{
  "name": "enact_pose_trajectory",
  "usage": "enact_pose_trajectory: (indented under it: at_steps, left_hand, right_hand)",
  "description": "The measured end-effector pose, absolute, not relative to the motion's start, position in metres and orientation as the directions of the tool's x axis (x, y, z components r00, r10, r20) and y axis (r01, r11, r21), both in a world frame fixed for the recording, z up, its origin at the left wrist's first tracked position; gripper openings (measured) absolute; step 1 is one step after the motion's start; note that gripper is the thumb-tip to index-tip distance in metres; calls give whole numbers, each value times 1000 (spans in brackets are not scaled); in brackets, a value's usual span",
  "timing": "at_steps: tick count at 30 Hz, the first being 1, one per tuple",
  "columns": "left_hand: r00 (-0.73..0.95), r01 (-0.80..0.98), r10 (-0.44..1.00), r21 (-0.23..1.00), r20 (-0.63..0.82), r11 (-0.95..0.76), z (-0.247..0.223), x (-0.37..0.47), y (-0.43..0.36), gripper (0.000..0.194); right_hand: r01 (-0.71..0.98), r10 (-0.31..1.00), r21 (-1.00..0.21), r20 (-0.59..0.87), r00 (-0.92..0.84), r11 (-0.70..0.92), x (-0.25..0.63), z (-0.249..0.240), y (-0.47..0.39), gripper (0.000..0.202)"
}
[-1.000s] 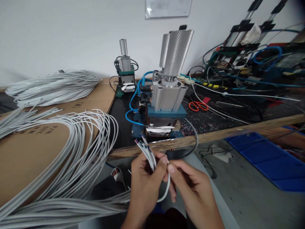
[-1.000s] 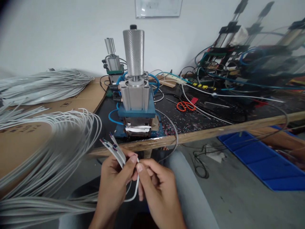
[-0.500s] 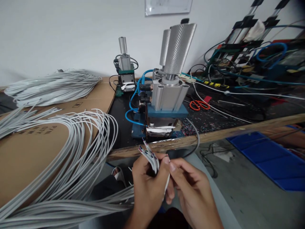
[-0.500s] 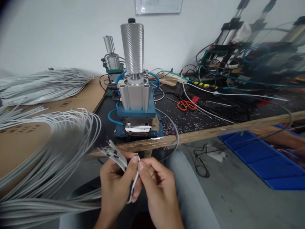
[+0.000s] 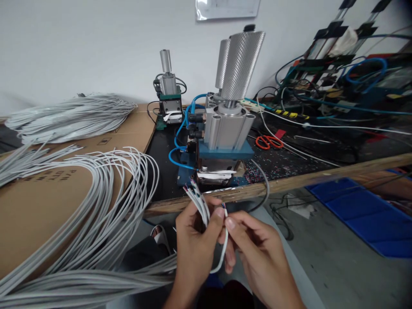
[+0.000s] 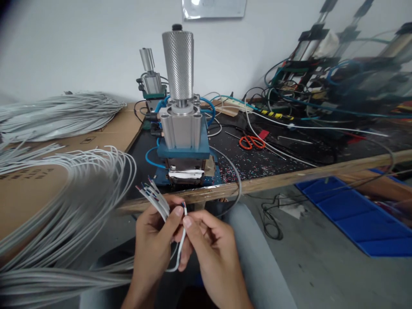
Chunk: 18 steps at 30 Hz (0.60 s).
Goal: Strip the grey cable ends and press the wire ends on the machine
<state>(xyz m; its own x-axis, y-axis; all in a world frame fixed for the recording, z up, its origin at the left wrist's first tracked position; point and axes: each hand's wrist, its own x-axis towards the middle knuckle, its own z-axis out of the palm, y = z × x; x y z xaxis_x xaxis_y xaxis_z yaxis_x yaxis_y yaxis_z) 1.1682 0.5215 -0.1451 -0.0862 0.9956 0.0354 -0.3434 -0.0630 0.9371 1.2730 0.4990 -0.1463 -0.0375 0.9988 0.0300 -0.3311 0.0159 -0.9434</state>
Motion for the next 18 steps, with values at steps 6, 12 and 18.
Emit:
enact_pose_trajectory:
  at_steps: [6,12,18]
  left_hand:
    - [-324,-435,939,863,115,-256,-154,1168,516,14]
    - [-319,-412,922,845,217,-342,-147,1176,500,8]
    - [-428,-347,859,826,281,-443,-131,1186,490,12]
  right_hand:
    - [-321,995,-946,14,98,45,1274,-144,523,29]
    - [-368,981,-929,-44,191,30,1270,-137,545,35]
    - [-427,983,-904,-43,180,39,1267,-140,552,34]
